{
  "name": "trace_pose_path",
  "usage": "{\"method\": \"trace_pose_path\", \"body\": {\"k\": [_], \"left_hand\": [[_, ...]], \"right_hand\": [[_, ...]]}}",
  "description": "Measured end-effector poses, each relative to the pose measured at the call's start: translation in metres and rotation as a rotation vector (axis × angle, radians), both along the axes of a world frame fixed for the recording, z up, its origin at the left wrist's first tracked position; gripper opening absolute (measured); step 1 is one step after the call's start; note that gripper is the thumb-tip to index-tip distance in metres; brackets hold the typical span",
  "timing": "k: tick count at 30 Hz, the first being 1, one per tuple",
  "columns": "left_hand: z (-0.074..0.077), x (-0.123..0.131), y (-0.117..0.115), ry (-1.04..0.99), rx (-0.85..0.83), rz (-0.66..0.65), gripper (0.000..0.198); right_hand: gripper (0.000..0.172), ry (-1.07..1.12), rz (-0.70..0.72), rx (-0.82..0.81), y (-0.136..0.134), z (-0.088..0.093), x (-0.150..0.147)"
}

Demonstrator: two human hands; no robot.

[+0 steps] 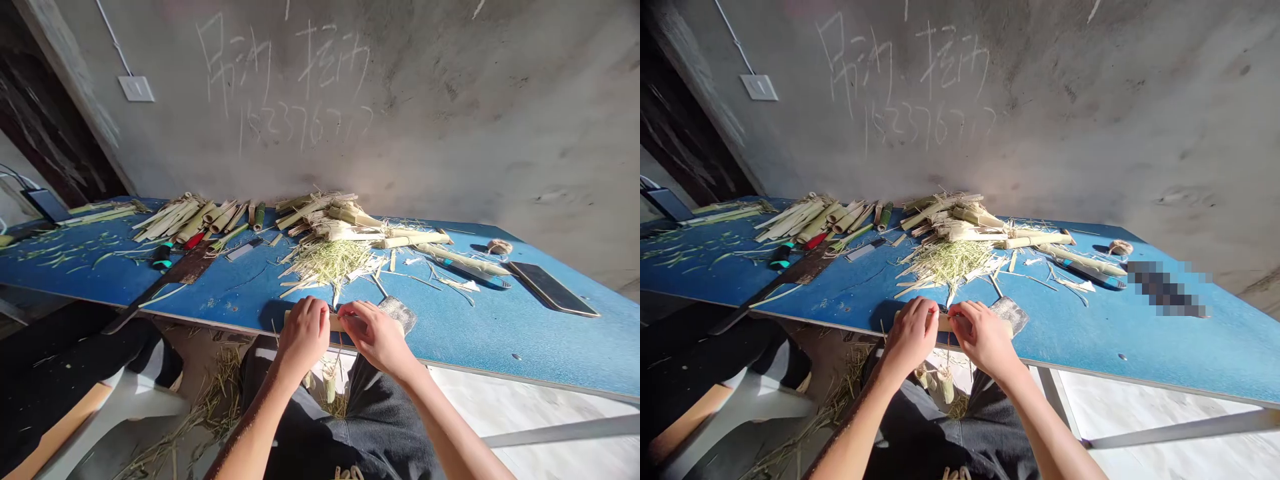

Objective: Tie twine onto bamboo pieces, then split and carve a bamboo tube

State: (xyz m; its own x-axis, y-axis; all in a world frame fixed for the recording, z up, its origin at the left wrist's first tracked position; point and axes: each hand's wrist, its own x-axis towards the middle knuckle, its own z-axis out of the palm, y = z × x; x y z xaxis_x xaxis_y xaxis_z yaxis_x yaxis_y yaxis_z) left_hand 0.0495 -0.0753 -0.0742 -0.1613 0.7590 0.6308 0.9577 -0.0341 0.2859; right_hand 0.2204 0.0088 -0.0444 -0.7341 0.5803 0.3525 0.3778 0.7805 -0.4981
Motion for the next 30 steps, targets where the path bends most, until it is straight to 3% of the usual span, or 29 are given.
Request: {"method": "trace_pose_path", "body": {"k": [20, 30], "left_hand": [[0.0008, 0.0019, 0.0012, -0.03, 0.004, 0.006, 0.015], [-0.002, -0.0001, 0.0004, -0.01, -0.009, 0.015, 0.016]], "right_hand": [[0.026, -0.021, -0.004, -0.021, 0.0038, -0.005, -0.0011], [0.012, -0.005, 0.005, 0.02, 0.0014, -0.0045, -0.0014]]}}
